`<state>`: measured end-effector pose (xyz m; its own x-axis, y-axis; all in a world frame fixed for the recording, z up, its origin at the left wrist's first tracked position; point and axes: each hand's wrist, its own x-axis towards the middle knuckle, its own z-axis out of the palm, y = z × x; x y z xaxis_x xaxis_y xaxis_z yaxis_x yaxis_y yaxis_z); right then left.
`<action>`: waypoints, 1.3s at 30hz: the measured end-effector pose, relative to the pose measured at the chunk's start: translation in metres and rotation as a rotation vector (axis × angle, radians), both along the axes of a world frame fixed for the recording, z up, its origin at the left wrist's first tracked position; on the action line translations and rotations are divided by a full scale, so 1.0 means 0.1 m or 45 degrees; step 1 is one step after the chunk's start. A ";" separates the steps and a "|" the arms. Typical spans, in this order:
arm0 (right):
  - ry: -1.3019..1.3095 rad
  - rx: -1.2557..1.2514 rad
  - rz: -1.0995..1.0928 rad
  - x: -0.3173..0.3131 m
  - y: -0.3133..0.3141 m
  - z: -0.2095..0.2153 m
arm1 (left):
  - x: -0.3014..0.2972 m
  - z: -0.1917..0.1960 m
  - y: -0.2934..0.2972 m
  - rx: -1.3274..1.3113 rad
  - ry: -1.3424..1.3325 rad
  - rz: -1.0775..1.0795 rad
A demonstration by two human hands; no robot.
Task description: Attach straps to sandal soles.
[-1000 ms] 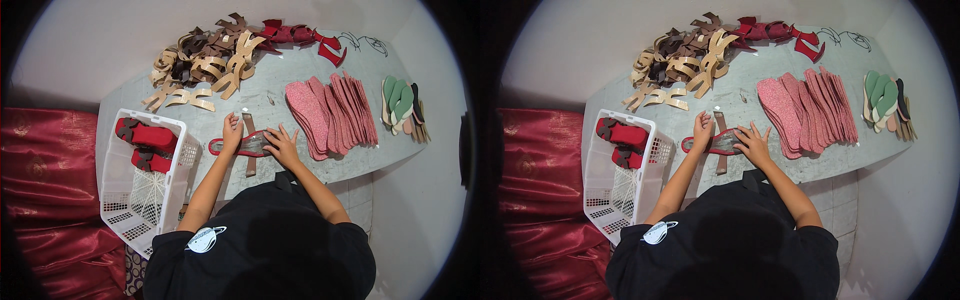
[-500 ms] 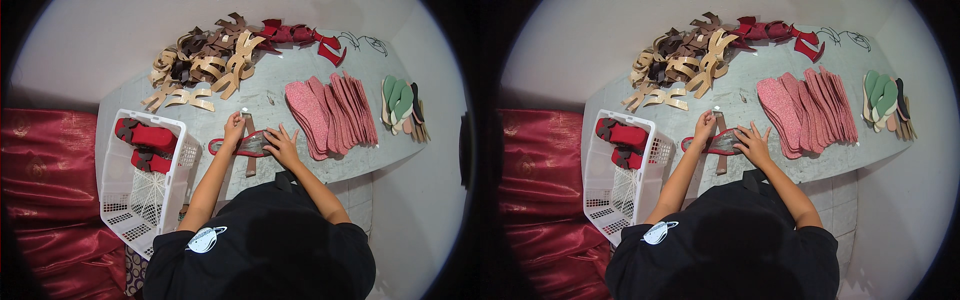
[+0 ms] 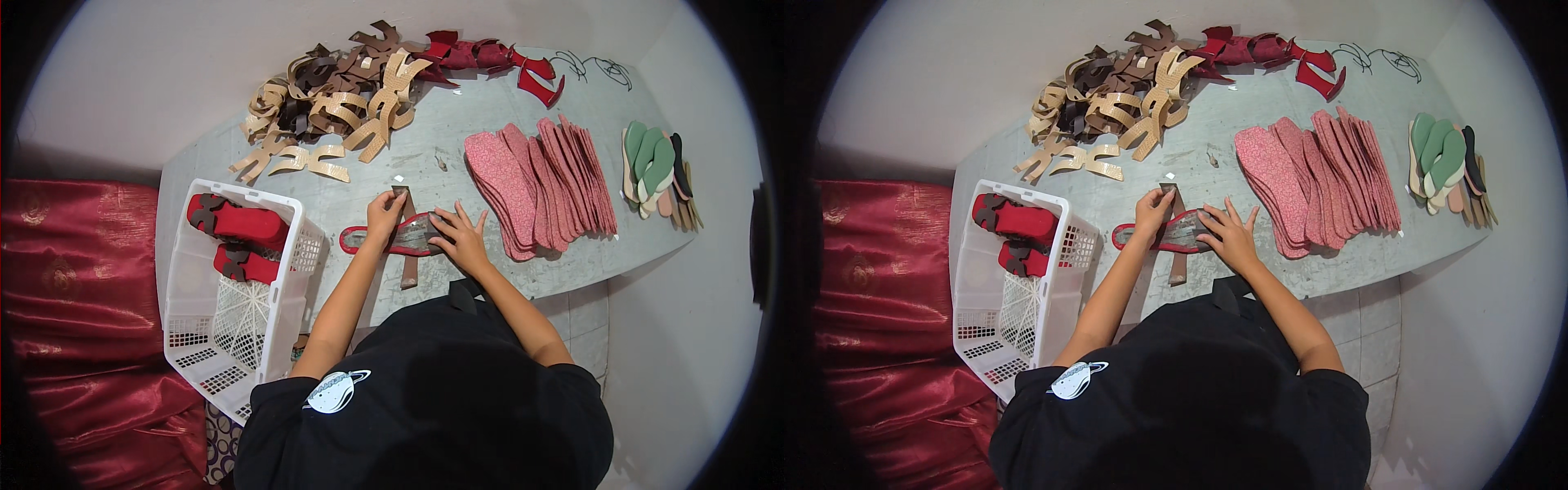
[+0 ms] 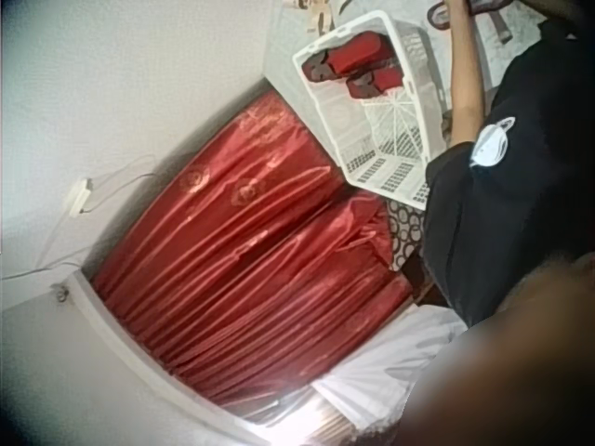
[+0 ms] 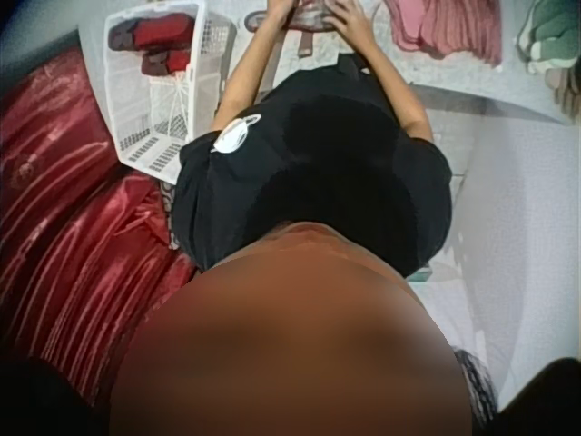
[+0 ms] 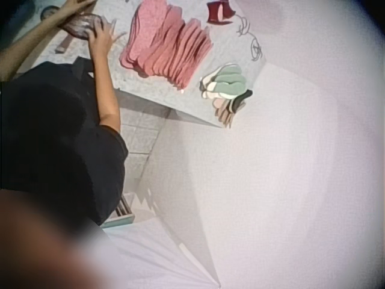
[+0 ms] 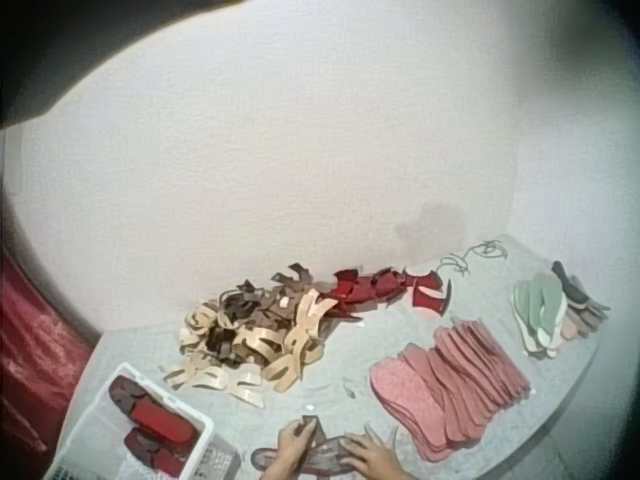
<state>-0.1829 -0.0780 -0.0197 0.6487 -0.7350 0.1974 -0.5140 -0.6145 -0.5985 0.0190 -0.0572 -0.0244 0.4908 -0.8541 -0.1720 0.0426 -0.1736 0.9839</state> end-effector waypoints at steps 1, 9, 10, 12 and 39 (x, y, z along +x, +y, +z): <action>-0.001 -0.003 -0.002 0.00 0.00 0.00 | -0.01 0.04 0.00 -0.005 0.055 0.018; -0.004 0.000 0.004 0.02 0.01 0.01 | 0.06 0.04 0.04 -0.025 0.187 -0.031; -0.006 0.000 0.003 0.02 0.01 0.01 | 0.07 0.04 0.05 -0.044 0.205 -0.036; -0.001 0.002 0.001 0.01 0.01 0.01 | 0.07 0.04 0.06 -0.064 0.221 -0.054; -0.004 0.022 -0.013 0.01 0.01 0.01 | -0.02 0.10 0.41 -0.254 -0.072 -0.402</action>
<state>-0.1817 -0.0771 -0.0184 0.6406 -0.7448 0.1867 -0.5181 -0.5988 -0.6108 0.0174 -0.0160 -0.0149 0.2017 -0.9789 0.0328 -0.0382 0.0256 0.9989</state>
